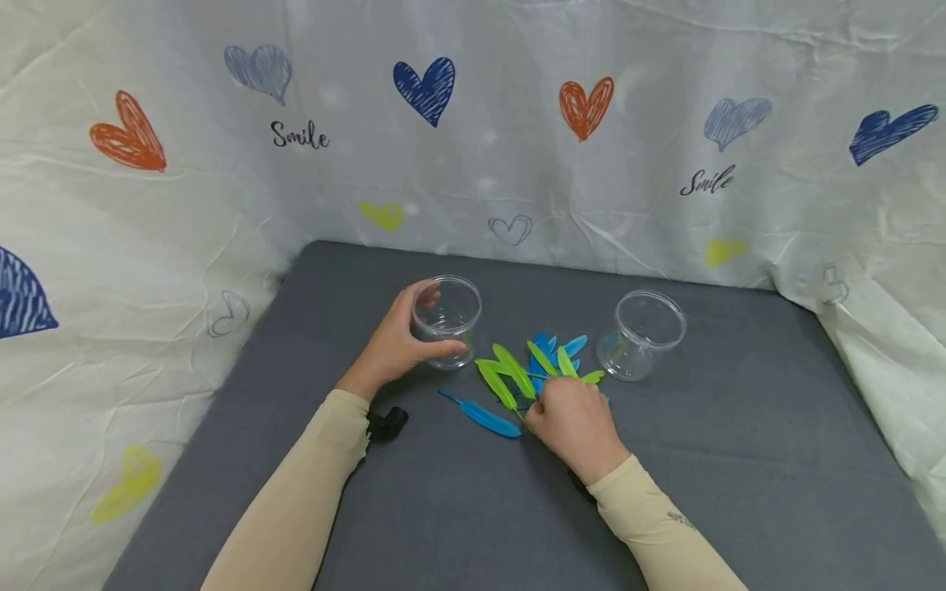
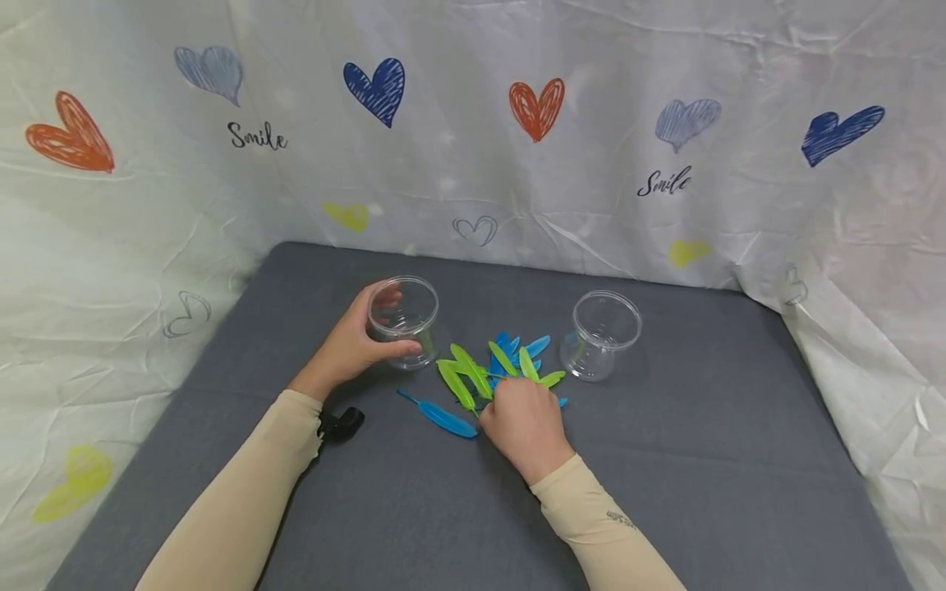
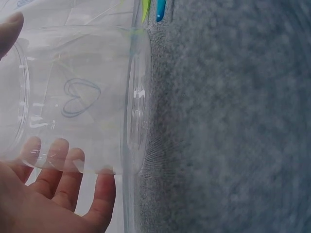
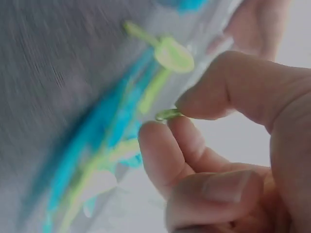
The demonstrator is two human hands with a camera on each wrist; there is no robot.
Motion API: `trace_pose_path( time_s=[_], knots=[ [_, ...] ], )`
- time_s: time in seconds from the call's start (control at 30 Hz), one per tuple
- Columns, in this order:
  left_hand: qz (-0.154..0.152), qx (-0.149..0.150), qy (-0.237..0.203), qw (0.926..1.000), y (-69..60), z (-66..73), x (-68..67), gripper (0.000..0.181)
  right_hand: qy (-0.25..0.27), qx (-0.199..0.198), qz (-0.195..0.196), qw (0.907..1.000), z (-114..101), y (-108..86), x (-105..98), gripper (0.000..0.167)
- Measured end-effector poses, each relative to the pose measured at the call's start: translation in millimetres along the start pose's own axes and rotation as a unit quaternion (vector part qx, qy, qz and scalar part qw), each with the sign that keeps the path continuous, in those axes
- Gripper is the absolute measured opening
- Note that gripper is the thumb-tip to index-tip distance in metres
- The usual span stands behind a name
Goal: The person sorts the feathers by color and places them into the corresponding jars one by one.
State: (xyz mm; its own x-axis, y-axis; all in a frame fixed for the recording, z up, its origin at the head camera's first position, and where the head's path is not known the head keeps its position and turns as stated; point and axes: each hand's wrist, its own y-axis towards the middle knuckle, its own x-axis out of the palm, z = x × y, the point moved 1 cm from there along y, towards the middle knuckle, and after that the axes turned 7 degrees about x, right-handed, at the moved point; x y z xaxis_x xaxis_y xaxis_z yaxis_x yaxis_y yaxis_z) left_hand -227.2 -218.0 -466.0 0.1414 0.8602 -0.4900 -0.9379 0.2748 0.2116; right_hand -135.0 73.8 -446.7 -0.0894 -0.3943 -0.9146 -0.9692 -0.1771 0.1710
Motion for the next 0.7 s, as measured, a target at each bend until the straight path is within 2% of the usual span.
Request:
trace_pose_path(
  time_s=[0.13,0.3,0.5,0.7],
  knots=[
    [0.008,0.0,0.006,0.9999,0.0,-1.1,0.0,0.112,-0.003,-0.015,0.037,0.9992,3.8,8.5,-17.7,0.052],
    [0.008,0.004,0.013,0.9999,0.2,-0.9,-0.2,0.112,-0.006,-0.028,0.056,0.998,7.3,21.1,-37.4,0.042],
    [0.011,0.009,0.008,0.9999,0.0,-1.2,0.1,0.112,-0.036,-0.078,0.08,0.9931,-0.7,43.0,-64.3,0.014],
    [0.008,0.01,0.009,0.9999,-0.1,-0.9,0.1,0.113,-0.053,-0.14,0.094,0.9842,-15.4,66.6,-85.8,0.01]
  ],
)
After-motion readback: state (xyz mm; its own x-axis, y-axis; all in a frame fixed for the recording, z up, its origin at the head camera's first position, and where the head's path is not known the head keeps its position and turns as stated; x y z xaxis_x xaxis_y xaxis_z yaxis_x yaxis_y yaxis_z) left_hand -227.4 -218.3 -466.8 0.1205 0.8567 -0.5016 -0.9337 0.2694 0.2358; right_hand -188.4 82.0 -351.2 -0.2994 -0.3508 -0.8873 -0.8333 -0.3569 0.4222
